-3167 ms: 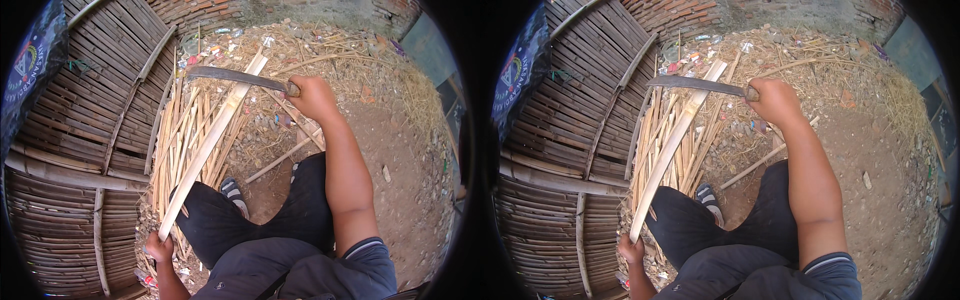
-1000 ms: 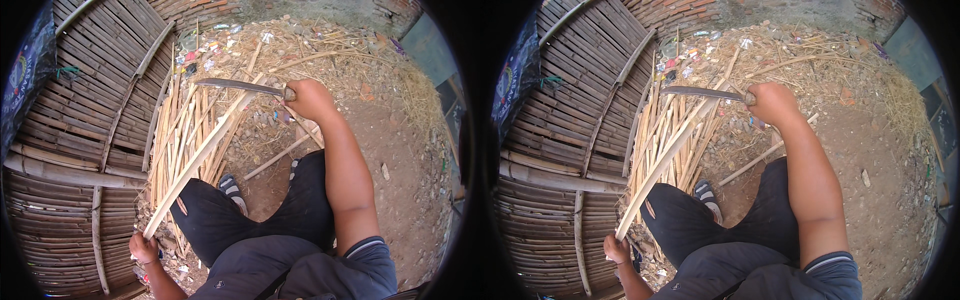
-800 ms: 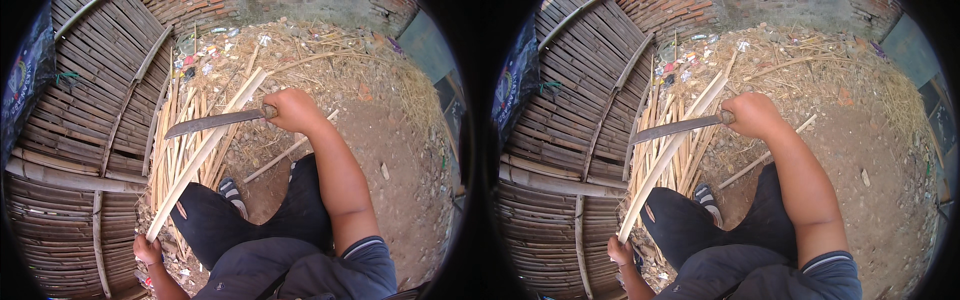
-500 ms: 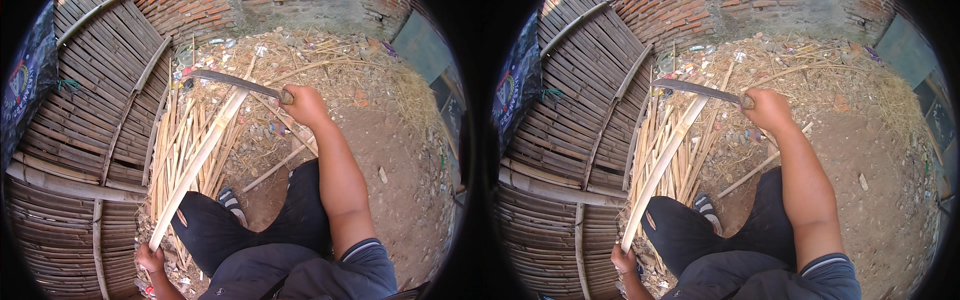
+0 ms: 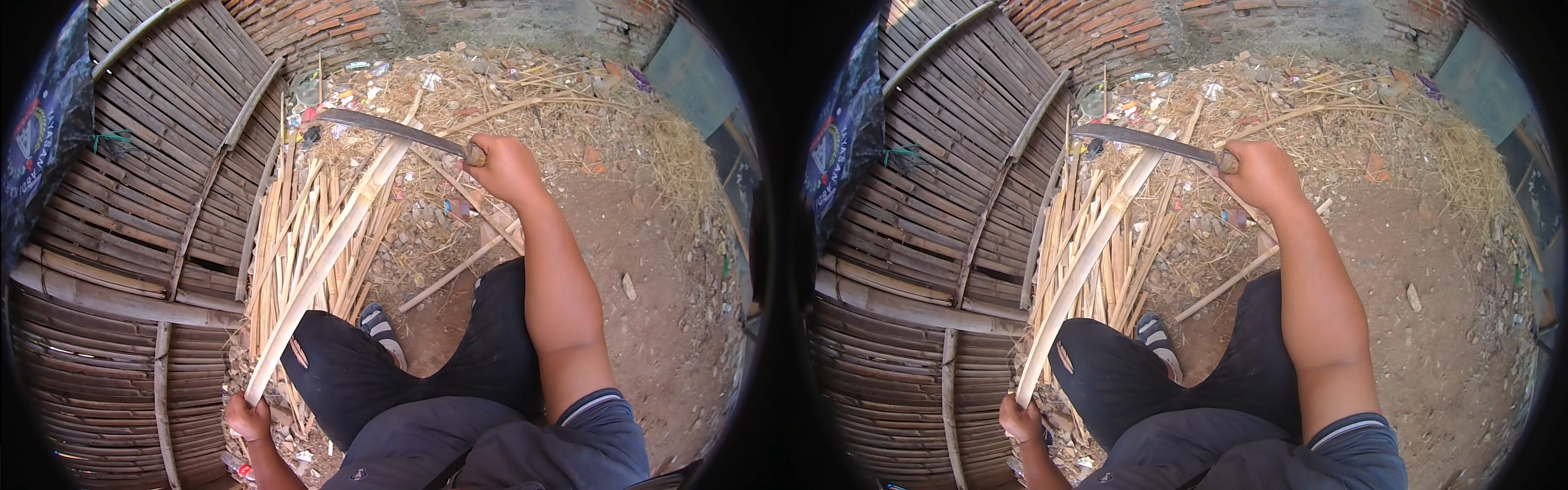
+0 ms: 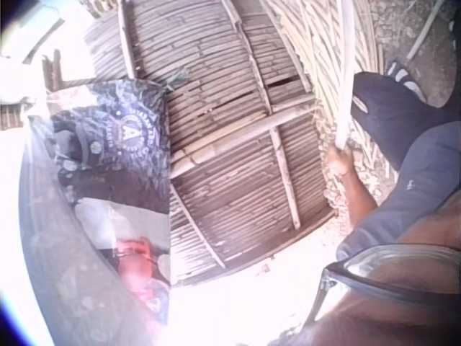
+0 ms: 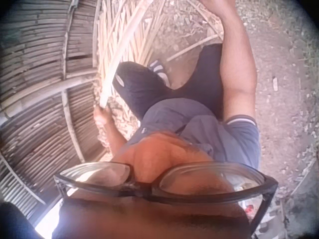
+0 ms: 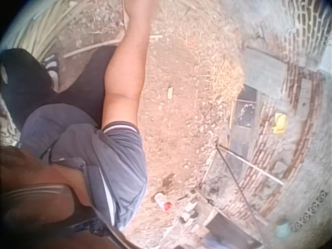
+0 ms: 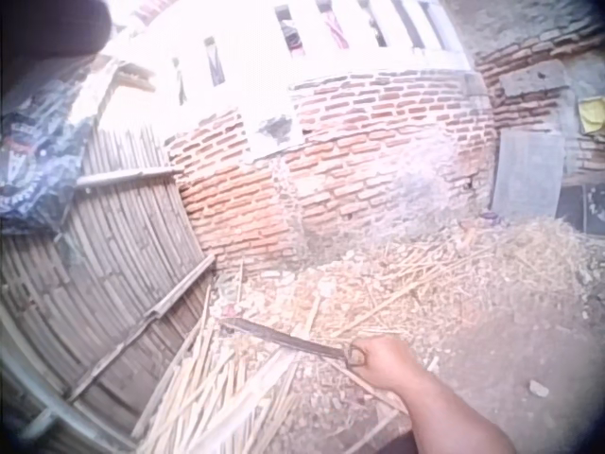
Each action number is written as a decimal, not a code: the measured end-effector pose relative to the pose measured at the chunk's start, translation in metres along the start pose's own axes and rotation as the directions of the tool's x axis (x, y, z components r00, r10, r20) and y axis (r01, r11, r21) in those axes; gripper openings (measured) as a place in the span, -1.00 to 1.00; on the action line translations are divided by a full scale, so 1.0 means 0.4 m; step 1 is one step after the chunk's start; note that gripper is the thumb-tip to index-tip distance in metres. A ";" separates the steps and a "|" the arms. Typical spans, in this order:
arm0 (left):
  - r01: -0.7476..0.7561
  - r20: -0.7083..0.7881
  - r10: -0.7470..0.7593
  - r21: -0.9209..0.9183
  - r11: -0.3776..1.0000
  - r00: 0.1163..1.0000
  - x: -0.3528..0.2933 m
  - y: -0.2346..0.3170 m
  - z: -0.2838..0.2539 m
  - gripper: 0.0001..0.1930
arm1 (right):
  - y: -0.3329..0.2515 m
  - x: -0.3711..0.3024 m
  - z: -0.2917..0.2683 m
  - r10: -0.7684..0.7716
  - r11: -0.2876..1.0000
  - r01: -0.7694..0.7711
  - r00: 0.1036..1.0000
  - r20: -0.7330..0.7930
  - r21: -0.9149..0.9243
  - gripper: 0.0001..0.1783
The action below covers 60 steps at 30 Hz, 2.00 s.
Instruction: The person shaves a strip of bamboo using a large blade, then repeats the process on a second strip.
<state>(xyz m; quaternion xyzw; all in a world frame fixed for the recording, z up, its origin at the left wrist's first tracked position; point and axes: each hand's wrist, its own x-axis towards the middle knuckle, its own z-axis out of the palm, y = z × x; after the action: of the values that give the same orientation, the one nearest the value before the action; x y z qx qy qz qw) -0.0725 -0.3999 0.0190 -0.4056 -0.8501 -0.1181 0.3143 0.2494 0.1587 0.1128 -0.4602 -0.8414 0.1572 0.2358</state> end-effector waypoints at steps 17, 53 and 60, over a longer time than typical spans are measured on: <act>-0.076 -0.050 0.075 -0.005 0.997 0.996 0.023 0.006 -0.014 -0.83 | -0.004 -0.008 0.008 -0.101 0.994 0.101 0.995 0.005 -0.052 -0.64; -0.026 -0.010 0.026 0.005 1.000 1.000 0.132 0.189 0.013 -0.82 | -0.150 -0.091 0.029 -0.319 0.929 0.327 0.945 0.075 -0.170 -0.79; -0.072 -0.009 0.072 0.025 0.997 0.997 0.158 0.201 0.003 -0.83 | -0.161 -0.109 0.052 -0.388 0.907 0.402 0.913 0.123 -0.124 -0.80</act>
<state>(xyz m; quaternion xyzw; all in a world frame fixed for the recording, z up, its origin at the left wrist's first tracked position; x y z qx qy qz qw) -0.0415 -0.3085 0.0535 -0.4316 -0.8348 -0.0980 0.3275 0.2134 0.0867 0.1154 -0.2883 -0.9366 0.0659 0.1880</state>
